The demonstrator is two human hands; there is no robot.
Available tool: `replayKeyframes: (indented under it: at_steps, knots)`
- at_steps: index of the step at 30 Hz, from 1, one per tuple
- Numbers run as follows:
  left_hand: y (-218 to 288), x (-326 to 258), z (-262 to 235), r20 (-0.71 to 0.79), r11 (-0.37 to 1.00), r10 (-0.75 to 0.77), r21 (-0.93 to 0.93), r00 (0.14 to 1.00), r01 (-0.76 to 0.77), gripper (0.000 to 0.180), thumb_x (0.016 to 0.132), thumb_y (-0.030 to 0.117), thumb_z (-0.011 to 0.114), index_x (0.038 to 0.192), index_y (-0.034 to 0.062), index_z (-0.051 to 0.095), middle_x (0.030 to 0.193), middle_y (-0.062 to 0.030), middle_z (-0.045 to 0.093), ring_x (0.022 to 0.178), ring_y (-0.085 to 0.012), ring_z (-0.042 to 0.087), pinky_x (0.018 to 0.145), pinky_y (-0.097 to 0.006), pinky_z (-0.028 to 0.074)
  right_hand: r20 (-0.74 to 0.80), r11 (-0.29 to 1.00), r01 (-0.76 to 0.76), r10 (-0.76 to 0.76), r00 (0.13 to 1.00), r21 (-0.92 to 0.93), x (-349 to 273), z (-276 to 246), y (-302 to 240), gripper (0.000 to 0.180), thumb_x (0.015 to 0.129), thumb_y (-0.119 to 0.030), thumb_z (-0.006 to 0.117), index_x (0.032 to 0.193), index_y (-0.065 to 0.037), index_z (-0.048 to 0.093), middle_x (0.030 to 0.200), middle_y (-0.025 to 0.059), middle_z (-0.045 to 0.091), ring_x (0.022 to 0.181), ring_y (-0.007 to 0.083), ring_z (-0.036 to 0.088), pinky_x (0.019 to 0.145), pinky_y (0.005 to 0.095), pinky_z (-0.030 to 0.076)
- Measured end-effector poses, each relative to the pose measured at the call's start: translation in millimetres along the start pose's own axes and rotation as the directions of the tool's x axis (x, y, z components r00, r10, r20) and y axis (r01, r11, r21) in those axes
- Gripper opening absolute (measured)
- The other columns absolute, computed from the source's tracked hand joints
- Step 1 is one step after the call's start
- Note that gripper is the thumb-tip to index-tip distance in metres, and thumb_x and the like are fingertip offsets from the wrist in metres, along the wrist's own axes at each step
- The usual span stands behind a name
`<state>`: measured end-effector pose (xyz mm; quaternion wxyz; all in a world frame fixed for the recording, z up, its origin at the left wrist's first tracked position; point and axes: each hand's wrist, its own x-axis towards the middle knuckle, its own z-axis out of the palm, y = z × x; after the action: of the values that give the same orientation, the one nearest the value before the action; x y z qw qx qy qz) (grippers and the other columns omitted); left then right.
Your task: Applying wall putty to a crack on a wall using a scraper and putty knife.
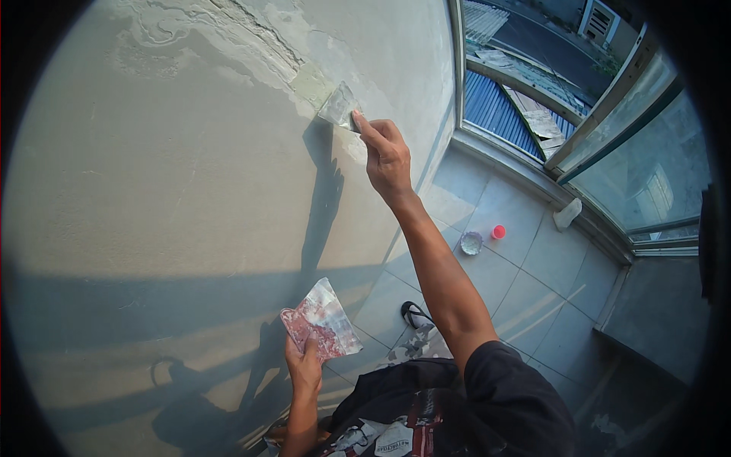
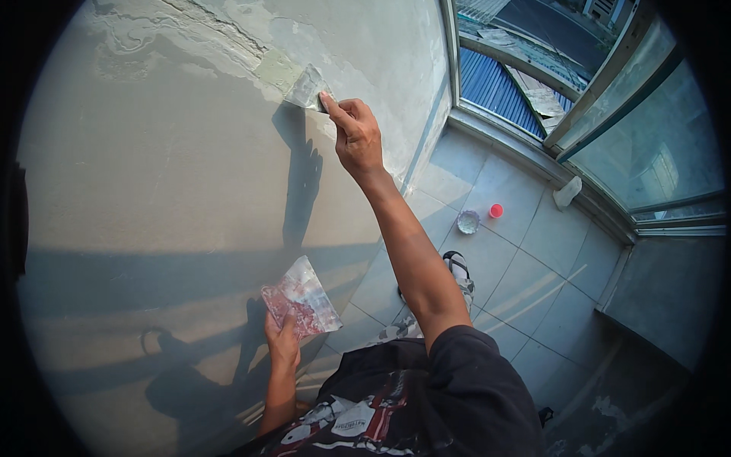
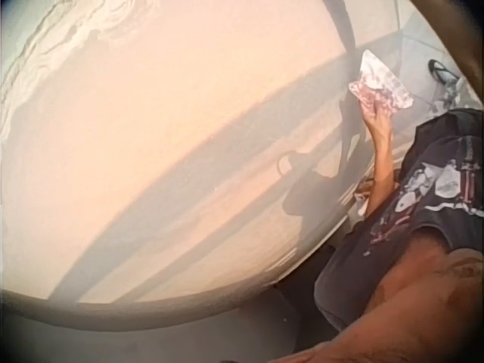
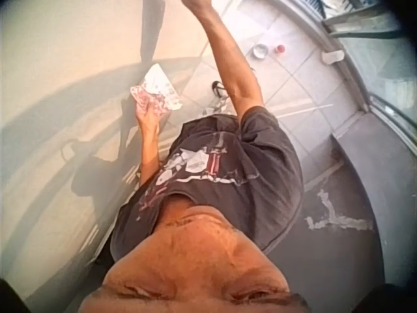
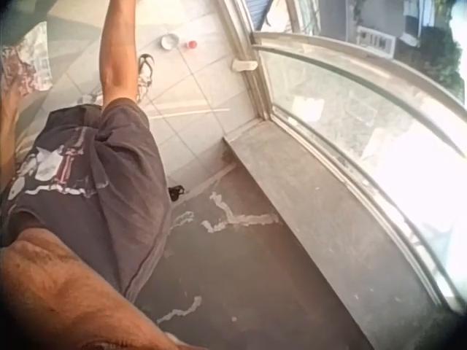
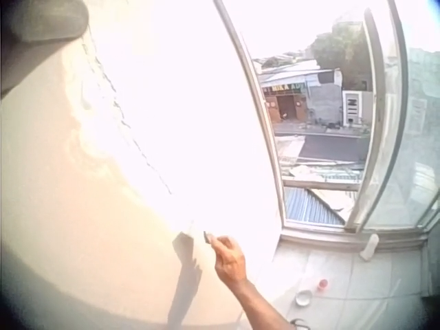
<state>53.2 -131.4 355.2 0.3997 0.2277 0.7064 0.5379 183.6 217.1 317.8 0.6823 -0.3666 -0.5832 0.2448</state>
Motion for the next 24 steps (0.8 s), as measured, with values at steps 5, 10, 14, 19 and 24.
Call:
replayKeyframes:
  at_steps: [5, 10, 14, 19, 24]
  knots:
    - [-1, 1, 1, 0.022, 1.0, 0.0, 0.009, 1.0, 0.0, 0.048, 0.094, -0.005, 0.051, 0.14, -0.0032, 0.039, 0.132, -0.0122, 0.053, 0.119, -0.0203, 0.054, 0.102, -0.034, 0.042, 0.006, 0.983, 0.162, -0.163, 0.987, -0.082, 32, 8, 2, 0.057, 0.081, 0.01, 0.06, 0.125, -0.026, 0.066, 0.089, 0.0048, 0.059, 0.081, 0.0225, 0.058, 0.072, 0.0352, 0.048]
    - [-9, 1, -8, 0.018, 1.0, -0.003, -0.006, 1.0, 0.003, 0.046, 0.094, -0.004, 0.05, 0.139, -0.0034, 0.039, 0.131, -0.0128, 0.053, 0.117, -0.021, 0.055, 0.1, -0.035, 0.045, 0.059, 0.984, 0.13, -0.123, 0.991, -0.119, 3, 5, 33, 0.063, 0.078, 0.013, 0.059, 0.126, -0.028, 0.065, 0.089, 0.0038, 0.058, 0.081, 0.0224, 0.057, 0.073, 0.0354, 0.047]
    - [-10, 4, -7, 0.008, 1.0, -0.013, 0.012, 1.0, 0.013, 0.047, 0.093, -0.005, 0.048, 0.138, -0.005, 0.04, 0.13, -0.0131, 0.054, 0.116, -0.0191, 0.056, 0.1, -0.033, 0.044, 0.088, 0.99, 0.042, -0.031, 0.996, -0.131, -39, 5, 60, 0.06, 0.081, 0.013, 0.058, 0.127, -0.025, 0.065, 0.088, 0.0058, 0.058, 0.08, 0.0222, 0.058, 0.072, 0.0341, 0.049]
    - [-9, 4, -10, 0.019, 0.999, -0.019, 0.032, 1.0, 0.018, 0.048, 0.093, -0.005, 0.05, 0.139, -0.0029, 0.039, 0.131, -0.0133, 0.053, 0.118, -0.0227, 0.056, 0.1, -0.037, 0.046, 0.154, 0.985, -0.152, 0.162, 0.975, -0.076, -86, -10, 70, 0.053, 0.087, 0.011, 0.057, 0.128, -0.021, 0.064, 0.087, 0.0079, 0.058, 0.077, 0.0199, 0.06, 0.072, 0.0321, 0.051]
    - [-9, 5, -10, 0.047, 1.0, 0.004, 0.011, 0.999, -0.004, 0.048, 0.093, -0.004, 0.05, 0.14, -0.0026, 0.038, 0.132, -0.0135, 0.053, 0.118, -0.0232, 0.056, 0.1, -0.037, 0.046, 0.038, 0.997, -0.078, 0.077, 0.996, 0.02, -58, -6, 40, 0.049, 0.087, 0.01, 0.058, 0.126, -0.019, 0.065, 0.088, 0.0081, 0.059, 0.077, 0.0193, 0.061, 0.071, 0.0305, 0.051]
